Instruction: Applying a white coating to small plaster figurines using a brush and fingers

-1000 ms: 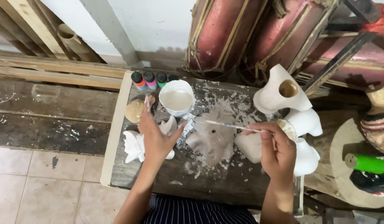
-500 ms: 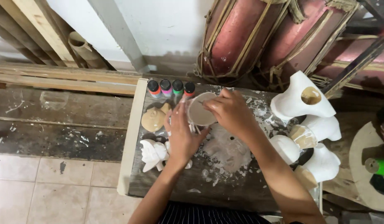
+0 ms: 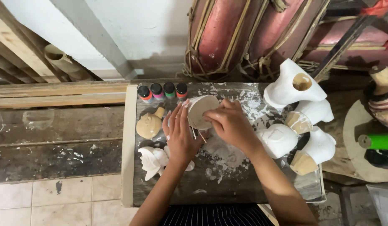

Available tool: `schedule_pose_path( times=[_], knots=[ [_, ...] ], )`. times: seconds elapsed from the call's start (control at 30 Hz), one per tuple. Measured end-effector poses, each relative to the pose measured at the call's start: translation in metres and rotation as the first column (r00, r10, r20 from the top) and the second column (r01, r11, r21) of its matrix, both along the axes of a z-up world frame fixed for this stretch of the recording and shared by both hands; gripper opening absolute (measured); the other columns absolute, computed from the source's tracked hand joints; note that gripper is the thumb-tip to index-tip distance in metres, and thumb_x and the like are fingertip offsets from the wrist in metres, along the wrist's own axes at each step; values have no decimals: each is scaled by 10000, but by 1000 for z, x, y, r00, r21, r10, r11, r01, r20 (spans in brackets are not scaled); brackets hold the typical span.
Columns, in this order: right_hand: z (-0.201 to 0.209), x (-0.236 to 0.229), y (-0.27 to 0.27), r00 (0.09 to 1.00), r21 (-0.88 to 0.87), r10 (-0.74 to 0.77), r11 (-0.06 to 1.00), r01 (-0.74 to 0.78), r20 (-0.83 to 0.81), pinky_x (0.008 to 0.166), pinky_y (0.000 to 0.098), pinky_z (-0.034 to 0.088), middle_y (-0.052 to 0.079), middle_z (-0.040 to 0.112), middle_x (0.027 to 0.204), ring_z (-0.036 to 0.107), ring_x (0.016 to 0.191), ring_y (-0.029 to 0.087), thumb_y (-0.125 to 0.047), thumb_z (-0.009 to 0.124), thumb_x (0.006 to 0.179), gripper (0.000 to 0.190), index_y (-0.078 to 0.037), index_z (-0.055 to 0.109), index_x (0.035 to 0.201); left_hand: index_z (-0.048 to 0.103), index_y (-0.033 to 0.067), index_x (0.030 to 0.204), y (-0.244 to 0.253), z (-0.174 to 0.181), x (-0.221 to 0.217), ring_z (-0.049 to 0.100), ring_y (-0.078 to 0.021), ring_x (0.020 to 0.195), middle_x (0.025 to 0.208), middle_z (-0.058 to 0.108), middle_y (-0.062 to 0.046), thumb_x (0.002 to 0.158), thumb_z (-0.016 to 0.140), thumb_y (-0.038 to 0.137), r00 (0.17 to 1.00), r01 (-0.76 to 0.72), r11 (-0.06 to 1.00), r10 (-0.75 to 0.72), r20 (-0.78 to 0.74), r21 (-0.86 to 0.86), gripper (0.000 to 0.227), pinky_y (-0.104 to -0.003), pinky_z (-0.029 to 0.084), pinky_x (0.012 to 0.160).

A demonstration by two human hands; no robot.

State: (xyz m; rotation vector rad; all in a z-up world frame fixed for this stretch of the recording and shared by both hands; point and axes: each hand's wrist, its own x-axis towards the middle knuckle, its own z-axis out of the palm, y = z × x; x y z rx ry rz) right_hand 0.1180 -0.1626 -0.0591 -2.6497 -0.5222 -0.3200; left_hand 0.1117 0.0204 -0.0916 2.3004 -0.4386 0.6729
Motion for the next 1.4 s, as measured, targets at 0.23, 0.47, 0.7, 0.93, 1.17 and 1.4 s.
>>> schedule_pose_path(
  times=[0.23,0.47,0.7,0.93,1.17,1.4],
  knots=[
    [-1,4,3,984,-69,-111,990,121,139,769,357,431,-87,722,761,607,847,169,-198,658,966,156,-286,774,1024,495,-41,1443,4,2,-3,575,-373,1327,1388,608,-183,716,872,383,996,90,996,-90,-10,-20,923,-547,339,1130],
    [-22,-2,-6,975,-19,-147,988,153,167,814,332,417,-103,730,773,609,893,148,-231,673,950,112,-297,759,980,506,14,1474,3,7,-8,552,-370,1341,1381,611,-141,722,878,393,997,74,997,-74,-12,19,920,-561,303,1139],
    [-9,-7,-4,959,-22,-154,986,164,237,856,349,374,-113,731,804,602,912,145,-209,658,936,146,-306,743,1002,569,120,1451,2,4,-11,484,-403,1405,1384,605,-113,649,922,426,996,84,995,-84,-8,54,929,-621,136,1124],
    [-27,-17,-8,976,120,-117,988,95,182,799,366,356,-105,772,877,632,924,176,-183,665,907,182,-284,770,1016,585,218,1461,1,-33,-8,451,-366,1440,1381,632,-39,572,906,532,999,45,998,-44,-31,53,996,-658,39,1120],
    [-4,-19,3,966,49,-106,994,97,236,843,377,369,-116,738,796,613,915,158,-136,677,882,250,-321,767,1022,591,153,1405,-3,-8,-14,460,-387,1434,1352,631,-63,694,892,476,1000,9,1000,-9,-20,-9,837,-706,28,1114],
    [-9,-22,-1,968,-16,-97,995,103,230,847,416,329,-128,713,805,587,931,157,-222,682,900,181,-359,737,1005,606,125,1365,-4,5,-17,460,-363,1432,1332,638,-59,567,961,376,999,-3,1000,2,-48,-28,908,-696,3,1098]
  ],
)
